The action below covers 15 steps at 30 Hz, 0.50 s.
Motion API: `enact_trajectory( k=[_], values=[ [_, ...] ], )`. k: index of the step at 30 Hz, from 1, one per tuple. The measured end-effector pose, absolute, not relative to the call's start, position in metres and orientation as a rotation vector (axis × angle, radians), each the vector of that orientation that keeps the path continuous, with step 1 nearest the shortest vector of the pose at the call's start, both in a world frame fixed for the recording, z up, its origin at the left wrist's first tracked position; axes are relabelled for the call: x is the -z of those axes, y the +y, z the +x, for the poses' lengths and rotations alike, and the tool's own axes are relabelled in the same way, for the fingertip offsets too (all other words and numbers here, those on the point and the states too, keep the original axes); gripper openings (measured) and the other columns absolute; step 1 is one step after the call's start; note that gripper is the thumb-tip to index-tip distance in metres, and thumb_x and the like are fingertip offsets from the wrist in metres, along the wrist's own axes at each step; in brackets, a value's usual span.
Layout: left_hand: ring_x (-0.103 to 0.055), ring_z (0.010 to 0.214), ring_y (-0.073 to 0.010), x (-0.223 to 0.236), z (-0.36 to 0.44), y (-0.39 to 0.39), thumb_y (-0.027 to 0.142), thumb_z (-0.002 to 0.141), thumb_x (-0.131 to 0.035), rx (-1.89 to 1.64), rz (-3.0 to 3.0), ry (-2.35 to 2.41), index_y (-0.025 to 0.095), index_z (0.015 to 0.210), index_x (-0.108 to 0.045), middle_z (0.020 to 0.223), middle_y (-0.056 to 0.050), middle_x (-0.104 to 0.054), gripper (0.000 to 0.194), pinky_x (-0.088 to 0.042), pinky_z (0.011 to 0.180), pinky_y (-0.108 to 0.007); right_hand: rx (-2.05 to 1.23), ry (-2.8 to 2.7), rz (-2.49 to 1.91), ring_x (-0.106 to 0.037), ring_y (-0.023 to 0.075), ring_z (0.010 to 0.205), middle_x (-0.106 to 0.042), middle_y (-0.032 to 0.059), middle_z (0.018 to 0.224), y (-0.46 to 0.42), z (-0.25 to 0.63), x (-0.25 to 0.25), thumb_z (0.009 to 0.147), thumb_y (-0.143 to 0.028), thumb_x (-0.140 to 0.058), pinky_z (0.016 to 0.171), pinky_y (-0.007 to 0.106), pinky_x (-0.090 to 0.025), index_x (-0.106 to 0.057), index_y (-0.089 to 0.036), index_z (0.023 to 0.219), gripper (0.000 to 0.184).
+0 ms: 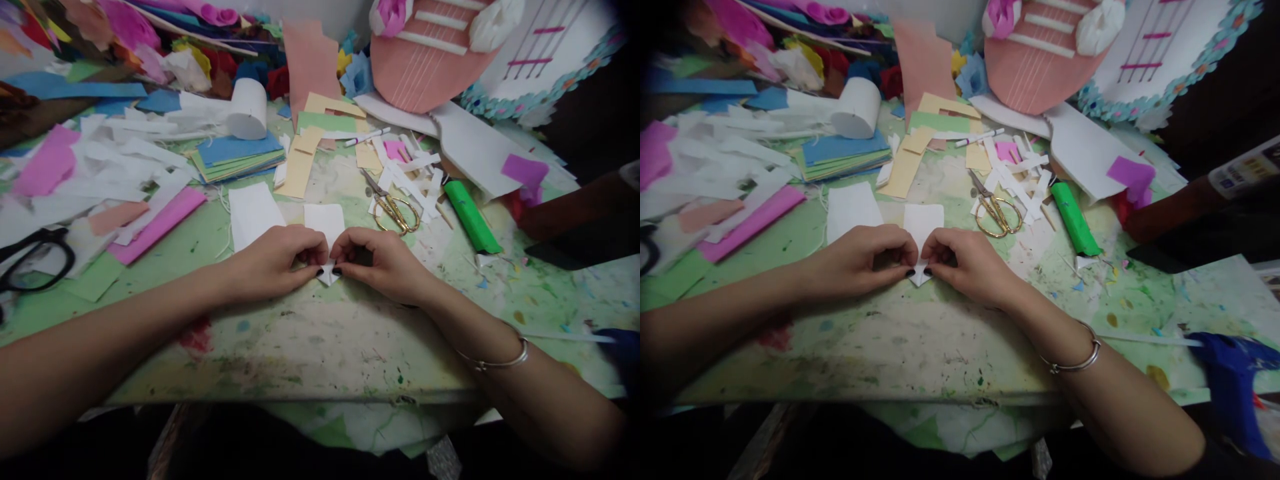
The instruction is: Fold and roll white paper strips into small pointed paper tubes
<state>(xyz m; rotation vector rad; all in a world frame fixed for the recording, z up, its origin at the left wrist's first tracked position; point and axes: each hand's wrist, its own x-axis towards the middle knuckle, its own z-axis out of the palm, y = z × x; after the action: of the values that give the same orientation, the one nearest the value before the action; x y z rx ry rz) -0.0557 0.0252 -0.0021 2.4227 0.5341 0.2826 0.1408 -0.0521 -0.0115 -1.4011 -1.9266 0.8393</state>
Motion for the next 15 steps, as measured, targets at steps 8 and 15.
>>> enact_trajectory(
  k=[8,15],
  values=[
    [-0.049,0.063,-0.0087,0.0032,-0.0552,0.025,0.013,0.078,-0.055,-0.3,2.417,0.539,0.016,0.081,-0.061,0.073,0.003,-0.058,0.007,-0.036,0.062,-0.022,-0.727,-2.058,-1.318,-0.058,0.0112,0.072,-0.066,0.0008,0.076,-0.0506,0.1434,0.014,0.081,-0.008,-0.062,0.068,0.024,-0.043,-0.07,-0.016,0.084,0.012],
    [-0.052,0.071,-0.0124,0.0033,-0.0559,0.0217,0.014,0.083,-0.053,-0.345,2.538,0.483,0.016,0.079,-0.059,0.076,0.0,-0.058,0.007,-0.039,0.065,-0.024,-0.678,-2.154,-1.264,-0.061,0.0145,0.086,-0.07,0.0028,0.09,-0.0504,0.1431,0.0118,0.084,-0.008,-0.057,0.079,0.027,-0.044,-0.074,-0.022,0.087,0.022]
  ],
)
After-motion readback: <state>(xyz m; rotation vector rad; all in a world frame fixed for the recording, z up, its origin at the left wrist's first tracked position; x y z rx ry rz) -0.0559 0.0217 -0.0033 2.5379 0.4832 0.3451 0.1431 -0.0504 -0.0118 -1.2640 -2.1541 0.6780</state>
